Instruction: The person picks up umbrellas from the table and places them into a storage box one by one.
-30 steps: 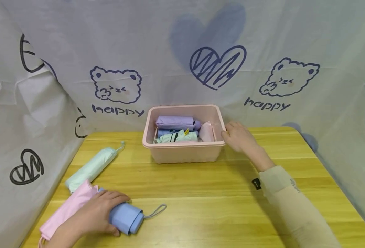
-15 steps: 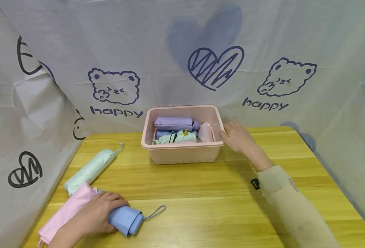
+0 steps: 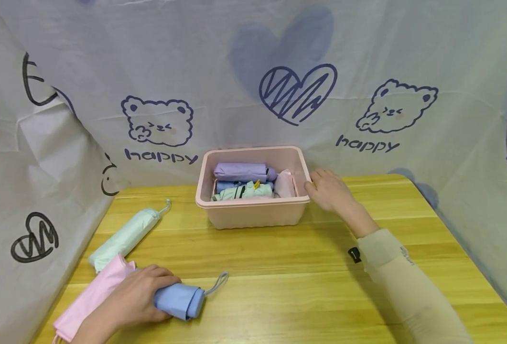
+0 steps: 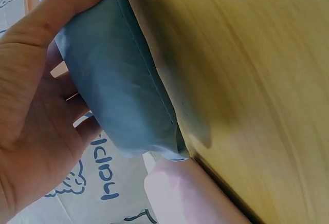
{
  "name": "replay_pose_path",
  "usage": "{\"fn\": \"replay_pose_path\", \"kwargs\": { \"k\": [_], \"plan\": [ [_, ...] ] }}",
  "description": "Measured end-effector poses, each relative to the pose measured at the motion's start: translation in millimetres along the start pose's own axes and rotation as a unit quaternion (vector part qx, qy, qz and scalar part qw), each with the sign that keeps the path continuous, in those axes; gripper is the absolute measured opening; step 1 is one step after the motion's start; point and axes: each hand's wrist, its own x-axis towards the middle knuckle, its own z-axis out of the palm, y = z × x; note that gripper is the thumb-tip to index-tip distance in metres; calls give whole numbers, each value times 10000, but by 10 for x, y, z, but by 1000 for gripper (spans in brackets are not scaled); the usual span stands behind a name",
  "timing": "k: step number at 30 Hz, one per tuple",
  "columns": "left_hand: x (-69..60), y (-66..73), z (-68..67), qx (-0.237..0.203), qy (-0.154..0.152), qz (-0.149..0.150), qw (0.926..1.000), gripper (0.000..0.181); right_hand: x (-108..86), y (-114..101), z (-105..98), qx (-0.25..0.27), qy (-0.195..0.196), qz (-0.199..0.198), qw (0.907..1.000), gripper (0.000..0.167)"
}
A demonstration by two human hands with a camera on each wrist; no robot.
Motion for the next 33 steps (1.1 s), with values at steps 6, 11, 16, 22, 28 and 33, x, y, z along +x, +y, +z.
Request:
{"fn": "replay_pose_path", "kwargs": {
  "k": [6, 11, 16, 22, 28, 33],
  "plan": [
    [73, 61, -2, -78, 211, -86, 9997, 64, 1, 0, 6, -11, -23, 11, 10000, 58],
    [143, 108, 14, -46, 503, -147, 9986, 66, 2, 10, 22, -5, -22, -1, 10000, 60],
    [240, 126, 30, -135, 930, -211, 9954, 66, -3, 7, 17, 1, 27, -29, 10000, 60],
    [352, 106, 25, -360, 1328, -268, 9901, 67, -13, -9, 12, 67, 70, -12, 10000, 58],
    [457, 148, -20, -686, 1587, -442, 9840, 70, -13, 2, 31, 129, 126, 26, 9998, 57],
    [598, 137, -64, -683, 2008, -244, 9769, 74, -13, -5, 24, 152, 137, 39, 9998, 56]
  ]
}}
